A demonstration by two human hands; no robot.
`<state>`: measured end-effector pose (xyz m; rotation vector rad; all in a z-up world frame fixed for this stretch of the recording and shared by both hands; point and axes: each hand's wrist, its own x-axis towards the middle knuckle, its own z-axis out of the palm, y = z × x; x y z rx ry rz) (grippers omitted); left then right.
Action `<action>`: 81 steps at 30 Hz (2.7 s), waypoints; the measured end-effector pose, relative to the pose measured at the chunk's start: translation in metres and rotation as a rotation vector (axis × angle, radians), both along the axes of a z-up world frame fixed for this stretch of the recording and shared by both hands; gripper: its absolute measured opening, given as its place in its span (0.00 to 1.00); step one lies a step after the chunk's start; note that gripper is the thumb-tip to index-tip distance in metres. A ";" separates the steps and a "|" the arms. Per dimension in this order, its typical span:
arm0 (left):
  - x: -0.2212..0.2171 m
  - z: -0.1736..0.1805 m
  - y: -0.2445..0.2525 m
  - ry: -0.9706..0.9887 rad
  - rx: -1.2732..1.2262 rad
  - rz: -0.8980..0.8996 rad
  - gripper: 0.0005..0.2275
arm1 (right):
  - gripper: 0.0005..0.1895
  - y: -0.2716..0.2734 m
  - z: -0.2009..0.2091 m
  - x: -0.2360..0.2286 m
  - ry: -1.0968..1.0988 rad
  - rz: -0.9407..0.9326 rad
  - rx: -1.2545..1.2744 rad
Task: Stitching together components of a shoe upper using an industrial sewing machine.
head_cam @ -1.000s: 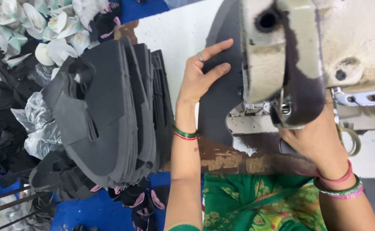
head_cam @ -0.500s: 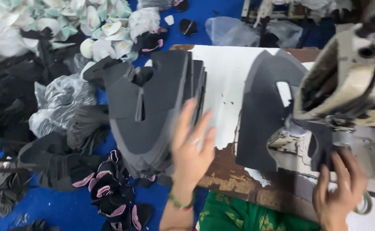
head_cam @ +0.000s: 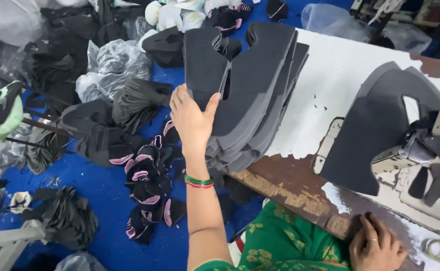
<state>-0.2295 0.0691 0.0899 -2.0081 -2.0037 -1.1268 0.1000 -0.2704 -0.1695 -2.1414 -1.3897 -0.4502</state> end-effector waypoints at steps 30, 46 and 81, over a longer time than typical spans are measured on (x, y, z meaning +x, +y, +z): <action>-0.027 0.040 -0.092 -0.854 -0.014 -0.688 0.15 | 0.20 0.020 0.160 -0.016 0.702 0.502 -0.086; 0.191 -0.077 -0.195 -0.876 -0.533 -1.304 0.07 | 0.41 -0.084 0.140 0.007 0.933 -0.086 0.478; 0.241 -0.076 -0.115 -1.212 -0.675 -0.871 0.13 | 0.20 0.061 0.205 0.058 0.987 0.006 0.314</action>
